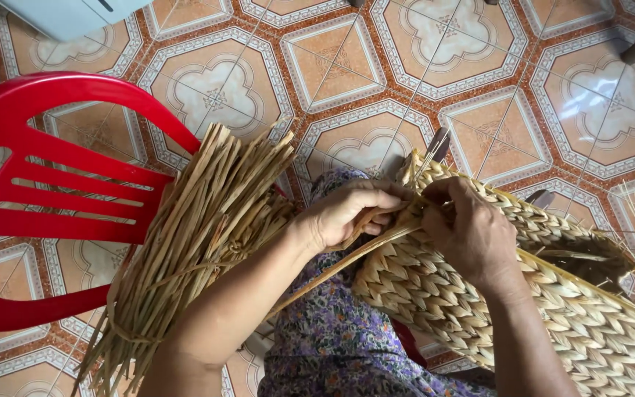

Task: Weaving a basket using dried plant fibers or straw.

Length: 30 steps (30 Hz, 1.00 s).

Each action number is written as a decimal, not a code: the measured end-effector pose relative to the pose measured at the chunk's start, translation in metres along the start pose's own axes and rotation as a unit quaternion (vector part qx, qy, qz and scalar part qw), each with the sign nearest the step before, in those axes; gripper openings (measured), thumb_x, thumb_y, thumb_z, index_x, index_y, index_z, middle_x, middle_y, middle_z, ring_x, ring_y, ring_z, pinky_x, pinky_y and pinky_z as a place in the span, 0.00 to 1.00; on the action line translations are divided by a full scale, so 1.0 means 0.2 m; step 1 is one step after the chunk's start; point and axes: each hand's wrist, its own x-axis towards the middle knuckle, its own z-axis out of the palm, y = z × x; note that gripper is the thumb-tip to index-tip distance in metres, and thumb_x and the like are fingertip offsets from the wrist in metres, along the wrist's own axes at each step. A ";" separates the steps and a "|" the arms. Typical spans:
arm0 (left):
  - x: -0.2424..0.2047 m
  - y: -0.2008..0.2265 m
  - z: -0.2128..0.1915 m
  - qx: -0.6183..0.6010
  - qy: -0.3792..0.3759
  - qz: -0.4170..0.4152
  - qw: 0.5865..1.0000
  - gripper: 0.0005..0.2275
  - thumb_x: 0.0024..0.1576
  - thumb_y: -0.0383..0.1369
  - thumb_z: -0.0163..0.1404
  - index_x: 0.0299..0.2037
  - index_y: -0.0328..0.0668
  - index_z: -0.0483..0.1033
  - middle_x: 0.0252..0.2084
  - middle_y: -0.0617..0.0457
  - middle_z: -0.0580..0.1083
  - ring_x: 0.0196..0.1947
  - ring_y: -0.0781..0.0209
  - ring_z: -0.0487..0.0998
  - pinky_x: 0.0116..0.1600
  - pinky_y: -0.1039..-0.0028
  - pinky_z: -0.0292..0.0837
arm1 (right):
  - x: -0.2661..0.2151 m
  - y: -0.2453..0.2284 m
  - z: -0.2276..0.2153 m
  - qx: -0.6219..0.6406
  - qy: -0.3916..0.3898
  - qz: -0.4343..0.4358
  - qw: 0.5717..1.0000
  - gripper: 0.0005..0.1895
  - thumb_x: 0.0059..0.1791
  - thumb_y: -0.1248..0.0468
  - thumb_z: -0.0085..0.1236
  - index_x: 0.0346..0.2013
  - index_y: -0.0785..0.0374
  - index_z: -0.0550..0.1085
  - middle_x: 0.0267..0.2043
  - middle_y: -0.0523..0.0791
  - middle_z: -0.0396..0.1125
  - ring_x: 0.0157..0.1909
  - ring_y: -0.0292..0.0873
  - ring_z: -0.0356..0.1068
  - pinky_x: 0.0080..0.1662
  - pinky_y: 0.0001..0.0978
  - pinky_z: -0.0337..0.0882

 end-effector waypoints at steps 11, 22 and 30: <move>0.04 0.15 0.05 0.395 0.077 0.028 0.915 0.07 0.58 0.31 0.57 0.43 0.40 0.82 0.35 0.57 0.81 0.30 0.69 0.78 0.39 0.77 0.77 | 0.00 0.04 -0.03 0.108 -0.036 0.010 0.993 0.16 0.49 0.57 0.58 0.50 0.55 0.78 0.34 0.43 0.79 0.31 0.38 0.78 0.37 0.36 0.76; -0.03 0.12 0.14 0.571 0.130 0.293 0.756 0.06 0.56 0.31 0.60 0.39 0.39 0.81 0.36 0.53 0.78 0.35 0.63 0.78 0.42 0.69 0.74 | -0.01 0.05 -0.07 0.192 -0.065 -0.008 0.979 0.17 0.49 0.60 0.59 0.52 0.58 0.78 0.35 0.44 0.80 0.31 0.36 0.79 0.37 0.33 0.76; -0.09 0.04 0.28 0.605 0.191 0.301 0.712 0.07 0.57 0.31 0.62 0.36 0.40 0.76 0.34 0.54 0.75 0.32 0.66 0.74 0.36 0.76 0.73 | -0.01 0.06 -0.09 0.318 -0.128 0.001 0.939 0.19 0.49 0.65 0.56 0.54 0.64 0.76 0.42 0.48 0.79 0.38 0.38 0.80 0.41 0.31 0.80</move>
